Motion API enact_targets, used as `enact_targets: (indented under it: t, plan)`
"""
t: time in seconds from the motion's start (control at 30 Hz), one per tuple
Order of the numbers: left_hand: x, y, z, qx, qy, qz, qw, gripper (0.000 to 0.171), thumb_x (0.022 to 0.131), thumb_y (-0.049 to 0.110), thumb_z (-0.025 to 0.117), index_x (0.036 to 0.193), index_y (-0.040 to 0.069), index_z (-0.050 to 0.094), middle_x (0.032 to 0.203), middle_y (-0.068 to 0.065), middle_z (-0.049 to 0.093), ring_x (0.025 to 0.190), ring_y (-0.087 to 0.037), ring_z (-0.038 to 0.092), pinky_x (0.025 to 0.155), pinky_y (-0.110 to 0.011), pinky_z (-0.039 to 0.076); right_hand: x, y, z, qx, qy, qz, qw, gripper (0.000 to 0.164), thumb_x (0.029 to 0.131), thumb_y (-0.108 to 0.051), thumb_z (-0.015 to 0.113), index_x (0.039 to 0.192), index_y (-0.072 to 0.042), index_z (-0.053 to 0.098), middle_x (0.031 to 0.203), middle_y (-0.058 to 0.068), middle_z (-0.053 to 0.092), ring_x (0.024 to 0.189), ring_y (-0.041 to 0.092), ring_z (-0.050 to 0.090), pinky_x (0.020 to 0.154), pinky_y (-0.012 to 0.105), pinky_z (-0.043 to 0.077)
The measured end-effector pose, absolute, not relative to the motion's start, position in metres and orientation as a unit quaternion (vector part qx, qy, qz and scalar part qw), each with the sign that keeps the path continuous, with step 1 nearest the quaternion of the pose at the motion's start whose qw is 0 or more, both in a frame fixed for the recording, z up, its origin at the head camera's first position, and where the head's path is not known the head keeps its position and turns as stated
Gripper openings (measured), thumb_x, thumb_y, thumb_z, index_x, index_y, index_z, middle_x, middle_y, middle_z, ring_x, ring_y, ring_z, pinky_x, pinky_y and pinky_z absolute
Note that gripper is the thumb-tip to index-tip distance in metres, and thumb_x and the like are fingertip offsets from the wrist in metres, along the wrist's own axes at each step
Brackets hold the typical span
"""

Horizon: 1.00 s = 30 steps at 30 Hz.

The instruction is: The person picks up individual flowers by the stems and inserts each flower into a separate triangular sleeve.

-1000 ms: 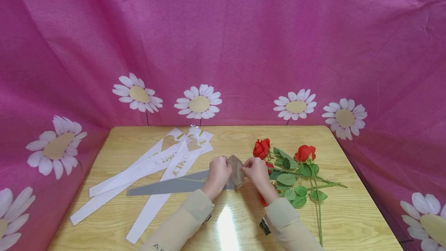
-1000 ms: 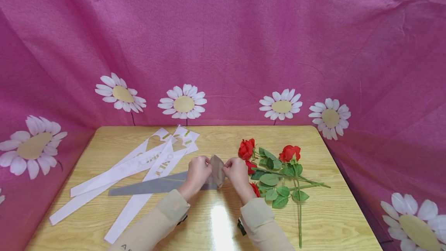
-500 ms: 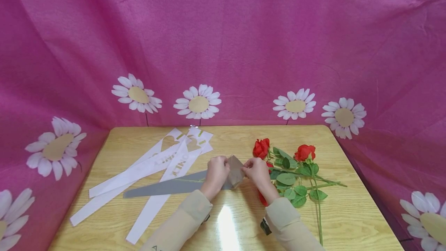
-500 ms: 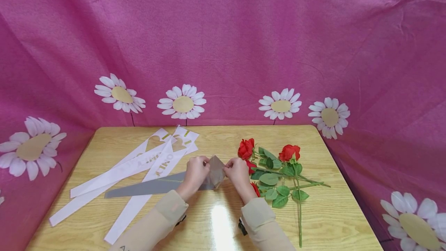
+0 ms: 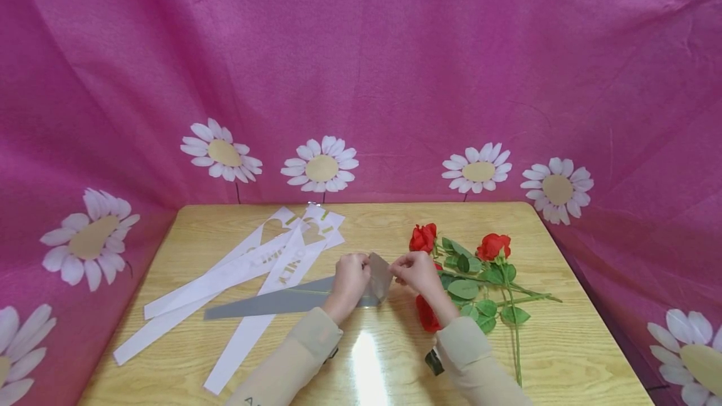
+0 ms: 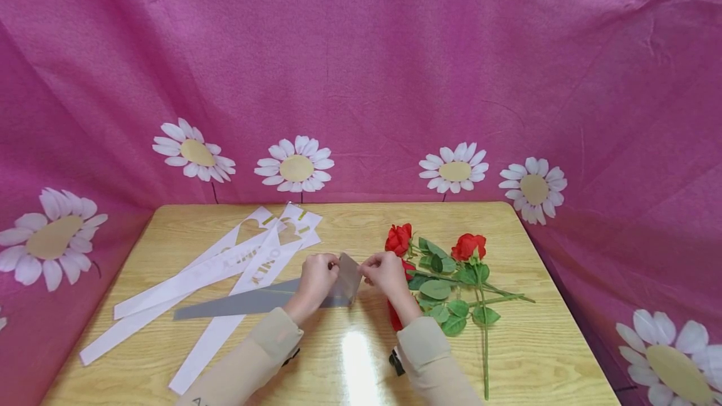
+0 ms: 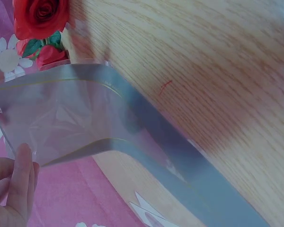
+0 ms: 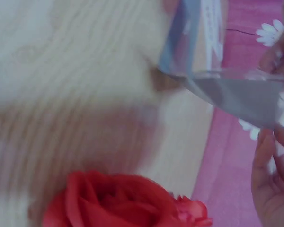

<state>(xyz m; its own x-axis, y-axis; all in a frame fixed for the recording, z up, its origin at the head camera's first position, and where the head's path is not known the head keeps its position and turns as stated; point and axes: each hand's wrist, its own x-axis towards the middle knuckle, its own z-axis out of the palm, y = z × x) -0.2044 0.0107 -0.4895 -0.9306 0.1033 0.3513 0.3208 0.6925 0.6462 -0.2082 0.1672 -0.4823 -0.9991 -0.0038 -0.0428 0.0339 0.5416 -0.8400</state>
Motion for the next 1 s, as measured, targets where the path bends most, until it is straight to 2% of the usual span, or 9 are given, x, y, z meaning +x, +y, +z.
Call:
enact_targets:
  t: [0.1, 0.23, 0.33, 0.47, 0.67, 0.83, 1.0]
  plan:
    - [-0.205, 0.01, -0.49, -0.113, -0.907, -0.378, 0.145, 0.014, 0.07, -0.009, 0.06, 0.065, 0.002, 0.068, 0.065, -0.008, 0.066, 0.061, -0.02, 0.062, 0.053, -0.027, 0.049, -0.21, 0.176, -0.474, -0.015, 0.861, -0.509, 0.007, 0.007, 0.079, -0.003, 0.066, 0.079, 0.004, 0.067, 0.066, 0.015, 0.065, 0.053, 0.014, 0.06, 0.053, 0.031, 0.053]
    - [-0.205, 0.009, -0.49, -0.113, -0.907, -0.38, 0.144, 0.013, 0.07, -0.009, 0.06, 0.067, 0.001, 0.068, 0.066, -0.009, 0.066, 0.06, -0.02, 0.062, 0.052, -0.025, 0.049, -0.215, 0.198, -0.466, -0.057, 0.872, -0.481, -0.072, 0.008, 0.081, -0.004, 0.065, 0.083, 0.003, 0.067, 0.07, 0.013, 0.066, 0.058, 0.014, 0.06, 0.053, 0.028, 0.05]
    - [-0.204, 0.009, -0.49, -0.109, -0.905, -0.387, 0.14, 0.013, 0.071, -0.009, 0.06, 0.067, 0.001, 0.068, 0.066, -0.009, 0.066, 0.057, -0.018, 0.06, 0.049, -0.023, 0.047, -0.223, 0.219, -0.462, -0.063, 0.895, -0.421, -0.134, 0.01, 0.082, -0.005, 0.063, 0.087, 0.003, 0.066, 0.075, 0.013, 0.066, 0.064, 0.019, 0.061, 0.056, 0.03, 0.049]
    - [-0.203, 0.008, -0.489, -0.098, -0.906, -0.392, 0.127, 0.013, 0.073, -0.009, 0.059, 0.069, 0.0, 0.068, 0.067, -0.01, 0.066, 0.055, -0.017, 0.059, 0.048, -0.021, 0.046, -0.232, 0.247, -0.462, -0.048, 0.913, -0.346, -0.21, 0.012, 0.084, -0.004, 0.061, 0.09, 0.005, 0.066, 0.079, 0.017, 0.065, 0.069, 0.027, 0.061, 0.061, 0.039, 0.05]
    - [-0.203, 0.007, -0.489, -0.093, -0.908, -0.392, 0.115, 0.012, 0.074, -0.008, 0.059, 0.071, 0.0, 0.068, 0.067, -0.009, 0.066, 0.056, -0.017, 0.058, 0.048, -0.022, 0.045, -0.242, 0.284, -0.468, -0.033, 0.908, -0.274, -0.315, 0.008, 0.081, 0.004, 0.059, 0.085, 0.01, 0.063, 0.078, 0.023, 0.061, 0.069, 0.035, 0.059, 0.061, 0.046, 0.049]
    - [-0.203, 0.008, -0.491, -0.099, -0.908, -0.388, 0.121, 0.012, 0.073, -0.007, 0.059, 0.069, 0.001, 0.067, 0.066, -0.008, 0.065, 0.056, -0.017, 0.058, 0.049, -0.023, 0.045, -0.248, 0.312, -0.48, 0.018, 0.912, -0.249, -0.327, 0.008, 0.081, 0.005, 0.055, 0.082, 0.011, 0.061, 0.081, 0.027, 0.059, 0.076, 0.042, 0.057, 0.068, 0.05, 0.046]
    - [-0.204, 0.008, -0.491, -0.102, -0.908, -0.388, 0.124, 0.012, 0.073, -0.008, 0.059, 0.068, 0.0, 0.067, 0.065, -0.008, 0.065, 0.055, -0.016, 0.056, 0.048, -0.022, 0.044, -0.247, 0.336, -0.492, 0.067, 0.933, -0.228, -0.272, 0.01, 0.079, 0.005, 0.052, 0.078, 0.011, 0.06, 0.079, 0.029, 0.058, 0.075, 0.044, 0.056, 0.067, 0.052, 0.045]
